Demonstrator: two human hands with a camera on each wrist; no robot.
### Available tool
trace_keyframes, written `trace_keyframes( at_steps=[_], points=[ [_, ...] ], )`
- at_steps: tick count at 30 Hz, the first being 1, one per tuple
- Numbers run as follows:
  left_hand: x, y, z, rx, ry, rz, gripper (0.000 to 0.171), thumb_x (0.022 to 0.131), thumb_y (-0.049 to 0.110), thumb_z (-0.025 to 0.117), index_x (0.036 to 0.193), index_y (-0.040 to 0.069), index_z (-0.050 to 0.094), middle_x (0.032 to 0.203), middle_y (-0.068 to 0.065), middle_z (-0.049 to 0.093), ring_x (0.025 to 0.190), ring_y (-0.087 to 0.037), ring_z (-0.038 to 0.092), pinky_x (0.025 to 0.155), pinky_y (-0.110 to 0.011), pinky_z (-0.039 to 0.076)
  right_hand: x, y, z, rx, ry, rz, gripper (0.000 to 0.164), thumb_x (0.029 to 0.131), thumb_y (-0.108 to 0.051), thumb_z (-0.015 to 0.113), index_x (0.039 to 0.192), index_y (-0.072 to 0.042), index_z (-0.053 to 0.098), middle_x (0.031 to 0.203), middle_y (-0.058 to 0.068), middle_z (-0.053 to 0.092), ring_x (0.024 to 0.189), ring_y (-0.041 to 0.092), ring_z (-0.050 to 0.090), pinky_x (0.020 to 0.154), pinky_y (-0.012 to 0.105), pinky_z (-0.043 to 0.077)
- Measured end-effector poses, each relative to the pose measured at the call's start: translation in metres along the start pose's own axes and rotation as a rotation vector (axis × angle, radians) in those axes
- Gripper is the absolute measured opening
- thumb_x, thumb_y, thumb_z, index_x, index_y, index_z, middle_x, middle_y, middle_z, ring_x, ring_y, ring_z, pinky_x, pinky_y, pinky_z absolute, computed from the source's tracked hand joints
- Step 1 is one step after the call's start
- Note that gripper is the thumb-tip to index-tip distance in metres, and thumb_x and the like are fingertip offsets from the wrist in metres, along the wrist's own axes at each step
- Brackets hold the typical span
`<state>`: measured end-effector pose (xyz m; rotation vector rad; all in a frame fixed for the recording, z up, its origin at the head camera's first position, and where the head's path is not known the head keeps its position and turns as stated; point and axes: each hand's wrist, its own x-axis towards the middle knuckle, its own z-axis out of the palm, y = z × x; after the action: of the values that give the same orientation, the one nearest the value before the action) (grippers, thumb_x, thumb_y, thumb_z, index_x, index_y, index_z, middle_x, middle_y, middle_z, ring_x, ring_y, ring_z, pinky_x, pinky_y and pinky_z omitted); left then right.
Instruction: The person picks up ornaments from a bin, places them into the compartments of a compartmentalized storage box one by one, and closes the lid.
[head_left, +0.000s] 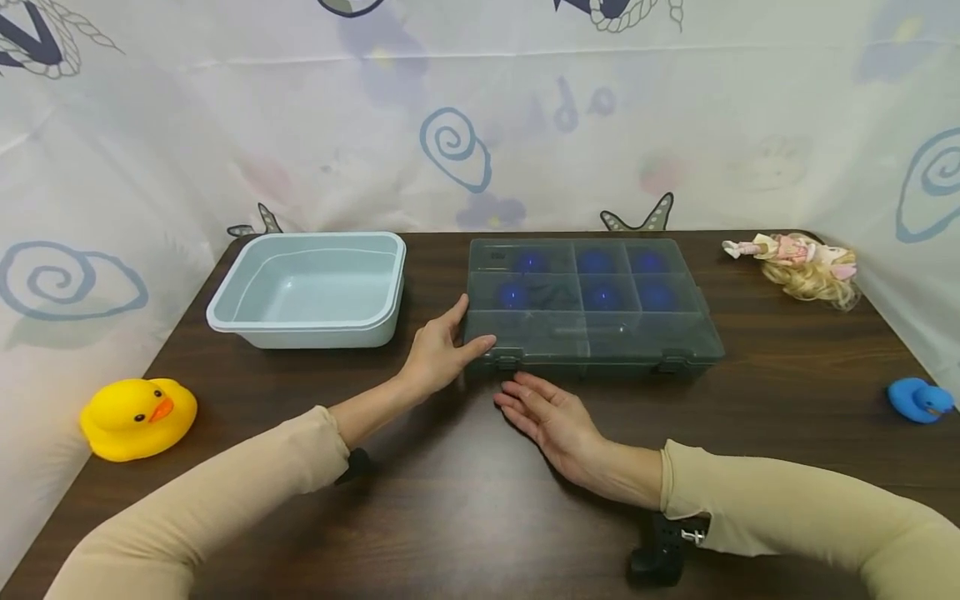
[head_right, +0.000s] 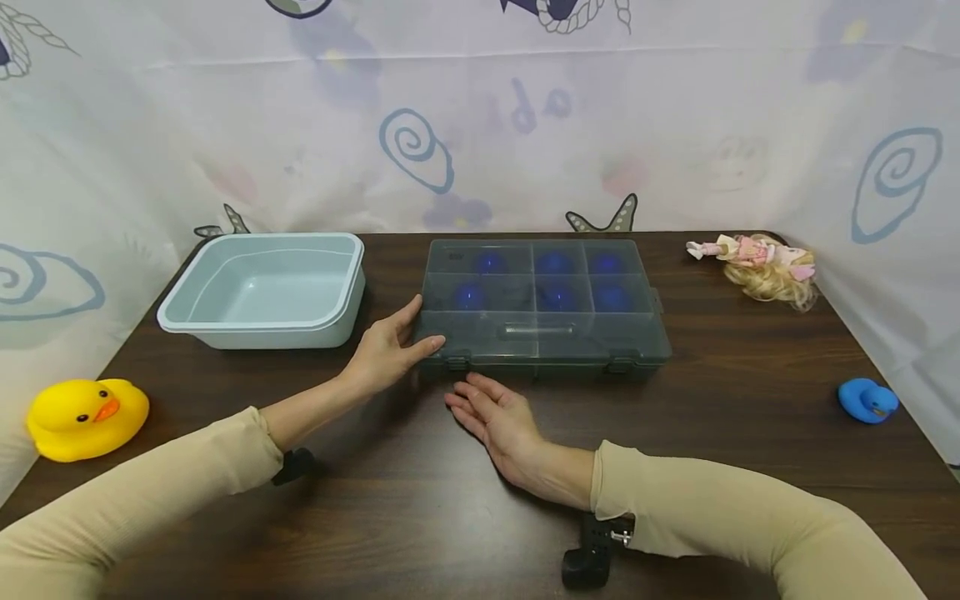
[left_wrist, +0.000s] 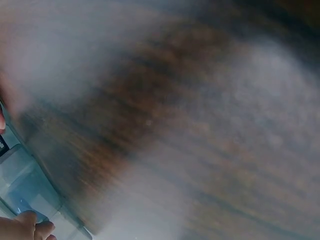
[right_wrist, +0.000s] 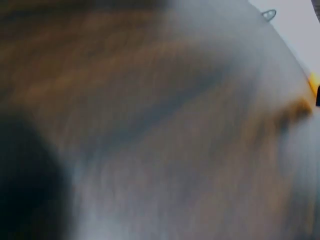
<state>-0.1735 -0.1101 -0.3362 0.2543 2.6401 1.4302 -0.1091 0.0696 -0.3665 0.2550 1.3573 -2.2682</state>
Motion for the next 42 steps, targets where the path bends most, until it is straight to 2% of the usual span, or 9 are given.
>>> trace_keyframes(
  at_steps=[4, 8, 15, 19, 21, 24, 28, 35, 42],
  points=[
    [0.001, 0.0, 0.0, 0.003, 0.004, 0.005, 0.08, 0.089, 0.025, 0.067, 0.147, -0.001, 0.02, 0.148, -0.016, 0.032, 0.131, -0.024, 0.039, 0.102, -0.037, 0.041, 0.0, 0.004, 0.004, 0.059, 0.032, -0.019, 0.045, 0.102, -0.004, 0.035, 0.144, 0.006, 0.026, 0.144, 0.026, 0.036, 0.109, 0.018, 0.06, 0.096, 0.026, 0.046],
    [0.0, 0.0, 0.0, 0.016, 0.008, -0.003, 0.079, 0.089, 0.026, 0.067, 0.148, 0.0, 0.02, 0.147, -0.015, 0.034, 0.132, -0.022, 0.039, 0.102, -0.037, 0.04, 0.001, 0.004, 0.003, 0.049, 0.048, -0.024, 0.041, 0.102, -0.003, 0.034, 0.141, 0.008, 0.029, 0.14, 0.028, 0.039, 0.104, 0.016, 0.062, 0.094, 0.027, 0.047],
    [0.0, 0.001, 0.0, 0.018, 0.006, 0.008, 0.08, 0.089, 0.026, 0.067, 0.147, 0.0, 0.02, 0.147, -0.015, 0.034, 0.131, -0.022, 0.04, 0.101, -0.036, 0.041, 0.001, 0.002, -0.001, -0.023, 0.018, -0.033, 0.04, 0.102, -0.003, 0.033, 0.139, 0.01, 0.029, 0.139, 0.029, 0.04, 0.113, 0.022, 0.058, 0.093, 0.027, 0.048],
    [0.0, 0.002, 0.0, 0.012, 0.008, 0.006, 0.08, 0.088, 0.025, 0.067, 0.147, -0.001, 0.02, 0.146, -0.016, 0.036, 0.129, -0.022, 0.042, 0.1, -0.036, 0.043, 0.002, 0.001, -0.001, -0.024, 0.002, -0.015, 0.042, 0.102, -0.002, 0.035, 0.141, 0.009, 0.027, 0.14, 0.028, 0.04, 0.114, 0.022, 0.057, 0.094, 0.026, 0.047],
    [0.0, 0.002, 0.0, 0.019, 0.009, 0.008, 0.079, 0.088, 0.025, 0.067, 0.147, -0.002, 0.02, 0.146, -0.016, 0.036, 0.129, -0.023, 0.042, 0.1, -0.036, 0.043, 0.003, 0.0, -0.001, -0.029, 0.02, -0.003, 0.038, 0.101, -0.002, 0.037, 0.137, 0.009, 0.032, 0.133, 0.025, 0.05, 0.108, 0.019, 0.061, 0.091, 0.026, 0.049],
    [-0.001, 0.001, 0.0, 0.055, 0.014, 0.009, 0.078, 0.089, 0.026, 0.067, 0.147, -0.001, 0.022, 0.146, -0.016, 0.035, 0.131, -0.023, 0.041, 0.102, -0.038, 0.041, 0.005, -0.001, -0.002, -0.078, 0.032, 0.001, 0.027, 0.1, -0.003, 0.041, 0.125, 0.007, 0.041, 0.111, 0.016, 0.063, 0.095, 0.014, 0.066, 0.086, 0.025, 0.052],
    [-0.001, 0.001, 0.0, 0.104, 0.028, 0.01, 0.078, 0.088, 0.029, 0.067, 0.147, 0.0, 0.024, 0.146, -0.016, 0.037, 0.132, -0.023, 0.04, 0.103, -0.04, 0.04, 0.01, -0.002, -0.001, -0.137, 0.03, -0.028, 0.015, 0.099, -0.009, 0.047, 0.11, 0.002, 0.047, 0.089, 0.003, 0.066, 0.082, 0.011, 0.068, 0.078, 0.024, 0.054],
    [-0.001, 0.001, 0.0, 0.105, 0.031, 0.009, 0.078, 0.088, 0.028, 0.067, 0.146, -0.002, 0.025, 0.144, -0.017, 0.039, 0.129, -0.023, 0.044, 0.102, -0.04, 0.041, 0.02, -0.003, 0.002, -0.143, 0.029, -0.081, 0.033, 0.099, -0.019, 0.051, 0.111, 0.011, 0.052, 0.082, 0.002, 0.069, 0.077, 0.012, 0.069, 0.074, 0.026, 0.056],
    [0.0, 0.001, 0.0, 0.106, 0.029, 0.005, 0.077, 0.089, 0.028, 0.067, 0.146, -0.001, 0.025, 0.144, -0.017, 0.039, 0.129, -0.023, 0.043, 0.102, -0.04, 0.042, 0.023, -0.003, 0.003, -0.13, 0.026, -0.085, 0.034, 0.099, -0.019, 0.05, 0.11, 0.012, 0.053, 0.077, 0.003, 0.069, 0.074, 0.013, 0.07, 0.071, 0.027, 0.056]
  ],
)
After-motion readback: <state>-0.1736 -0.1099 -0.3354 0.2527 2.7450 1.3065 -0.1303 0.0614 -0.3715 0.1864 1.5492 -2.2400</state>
